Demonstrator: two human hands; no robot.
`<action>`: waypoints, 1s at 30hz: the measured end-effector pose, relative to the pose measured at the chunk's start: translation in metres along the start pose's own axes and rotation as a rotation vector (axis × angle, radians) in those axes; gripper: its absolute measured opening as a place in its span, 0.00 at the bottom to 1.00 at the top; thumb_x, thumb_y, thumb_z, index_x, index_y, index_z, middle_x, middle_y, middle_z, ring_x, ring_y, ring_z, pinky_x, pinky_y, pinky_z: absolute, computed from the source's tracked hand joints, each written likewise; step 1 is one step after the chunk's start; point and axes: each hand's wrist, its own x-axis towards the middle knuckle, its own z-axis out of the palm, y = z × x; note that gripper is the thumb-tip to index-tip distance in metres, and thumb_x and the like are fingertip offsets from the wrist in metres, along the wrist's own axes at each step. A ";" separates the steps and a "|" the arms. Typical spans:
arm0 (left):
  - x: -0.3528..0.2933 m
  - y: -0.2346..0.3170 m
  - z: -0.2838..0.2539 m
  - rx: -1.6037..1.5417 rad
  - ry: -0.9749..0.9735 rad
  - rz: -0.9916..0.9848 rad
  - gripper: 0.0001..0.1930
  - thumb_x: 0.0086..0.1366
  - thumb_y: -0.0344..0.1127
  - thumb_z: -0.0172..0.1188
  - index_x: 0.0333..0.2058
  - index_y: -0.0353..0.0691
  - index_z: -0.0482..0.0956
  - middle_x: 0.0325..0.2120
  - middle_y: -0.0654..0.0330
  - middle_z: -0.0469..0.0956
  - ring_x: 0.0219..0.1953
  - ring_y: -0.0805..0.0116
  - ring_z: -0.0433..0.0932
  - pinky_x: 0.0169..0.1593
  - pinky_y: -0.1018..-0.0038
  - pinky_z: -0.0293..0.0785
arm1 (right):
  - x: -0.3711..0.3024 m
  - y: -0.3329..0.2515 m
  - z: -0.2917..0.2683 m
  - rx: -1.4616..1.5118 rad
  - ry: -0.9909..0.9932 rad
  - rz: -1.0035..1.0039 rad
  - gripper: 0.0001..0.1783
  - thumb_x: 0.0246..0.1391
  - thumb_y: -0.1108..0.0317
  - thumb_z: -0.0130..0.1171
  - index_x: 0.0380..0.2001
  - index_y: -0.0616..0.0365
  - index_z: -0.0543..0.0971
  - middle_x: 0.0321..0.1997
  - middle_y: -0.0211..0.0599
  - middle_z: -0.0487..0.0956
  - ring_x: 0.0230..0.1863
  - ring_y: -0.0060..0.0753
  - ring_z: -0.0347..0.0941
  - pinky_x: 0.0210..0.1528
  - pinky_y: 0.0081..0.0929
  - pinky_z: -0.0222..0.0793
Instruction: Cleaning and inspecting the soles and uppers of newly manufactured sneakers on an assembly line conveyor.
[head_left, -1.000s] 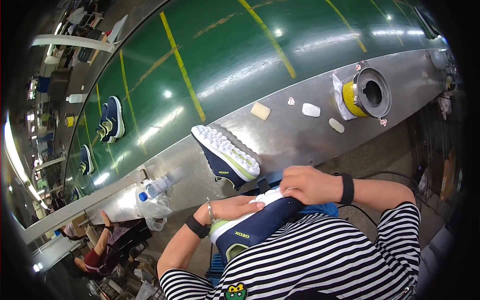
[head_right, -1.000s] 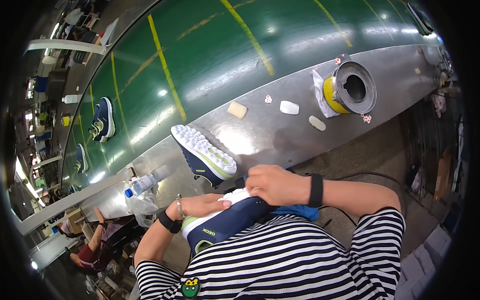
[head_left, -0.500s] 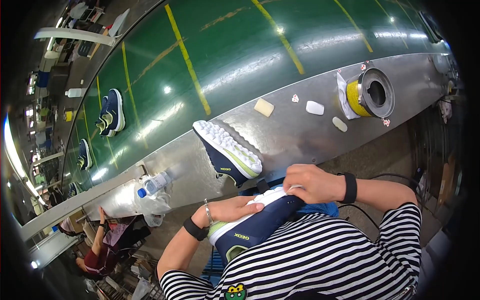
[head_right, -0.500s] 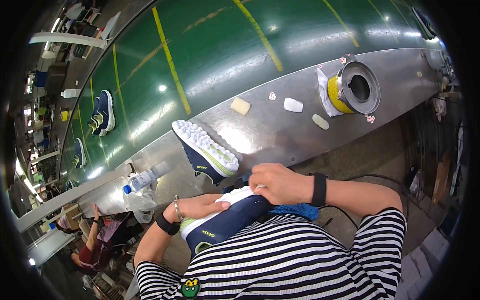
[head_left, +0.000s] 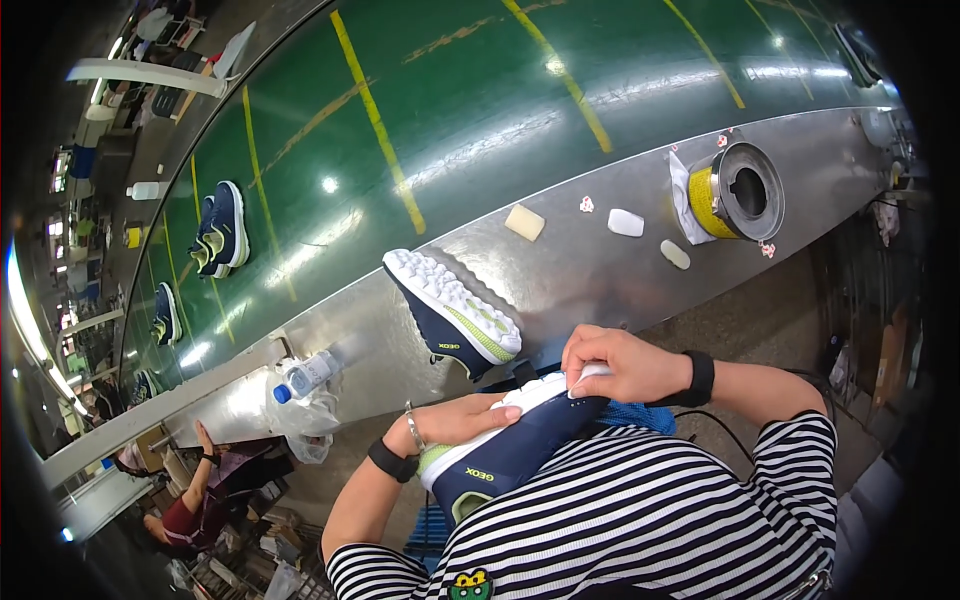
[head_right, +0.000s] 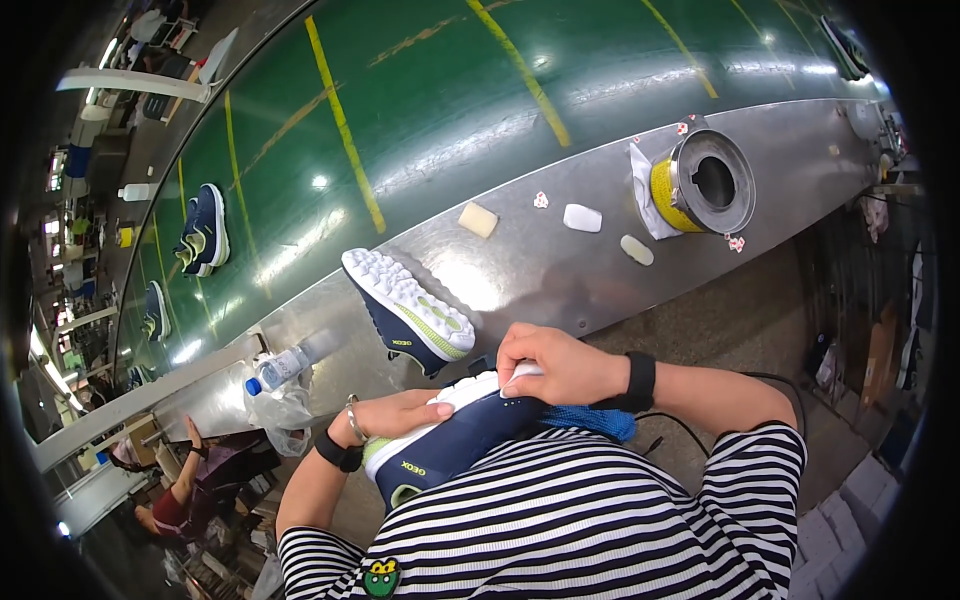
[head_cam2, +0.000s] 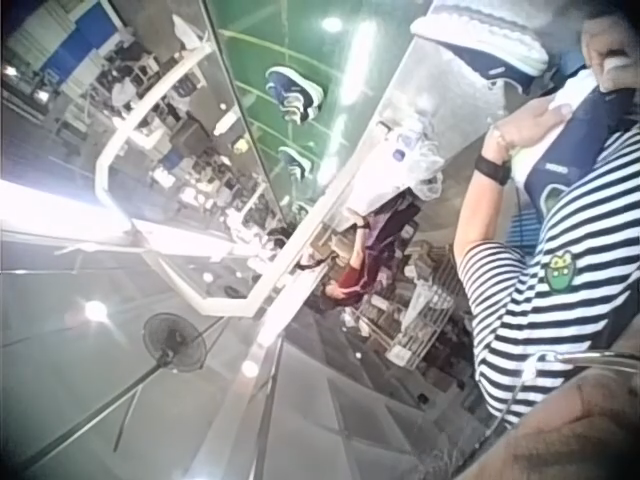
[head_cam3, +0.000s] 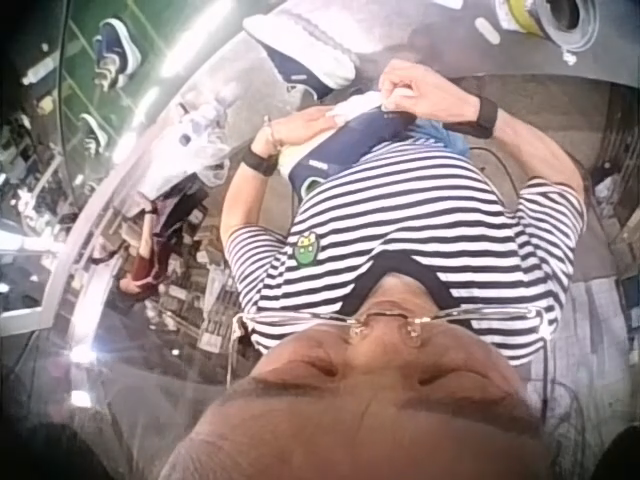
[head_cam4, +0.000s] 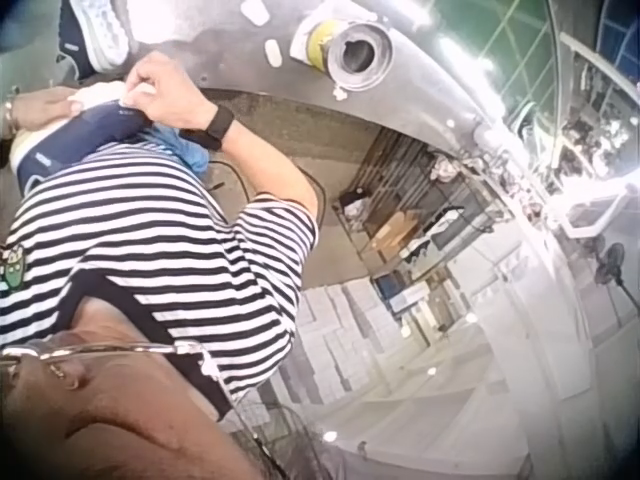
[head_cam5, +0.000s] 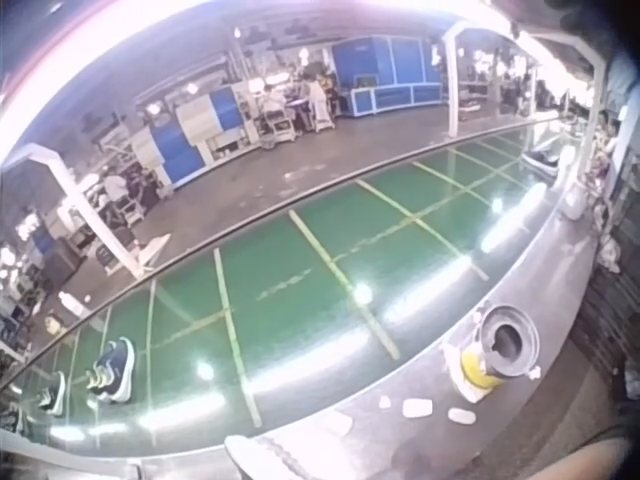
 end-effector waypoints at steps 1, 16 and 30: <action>0.000 0.001 0.000 0.001 -0.001 0.000 0.31 0.66 0.55 0.39 0.50 0.29 0.65 0.42 0.54 0.72 0.43 0.72 0.70 0.47 0.77 0.66 | 0.001 -0.001 0.003 -0.063 0.058 -0.020 0.03 0.43 0.71 0.58 0.24 0.57 0.75 0.31 0.36 0.70 0.38 0.33 0.67 0.42 0.26 0.61; -0.006 0.000 0.000 -0.044 0.023 0.006 0.32 0.65 0.56 0.40 0.58 0.35 0.56 0.46 0.55 0.70 0.46 0.72 0.69 0.50 0.77 0.64 | -0.003 0.015 -0.002 0.312 0.100 0.211 0.05 0.43 0.71 0.61 0.25 0.57 0.75 0.33 0.36 0.72 0.39 0.32 0.68 0.43 0.25 0.62; -0.007 -0.019 0.002 -0.211 0.065 0.068 0.30 0.68 0.53 0.33 0.52 0.28 0.62 0.44 0.56 0.71 0.44 0.75 0.69 0.49 0.79 0.67 | 0.016 0.008 -0.007 0.127 -0.005 0.129 0.05 0.44 0.69 0.58 0.24 0.58 0.74 0.27 0.35 0.72 0.34 0.30 0.67 0.39 0.25 0.61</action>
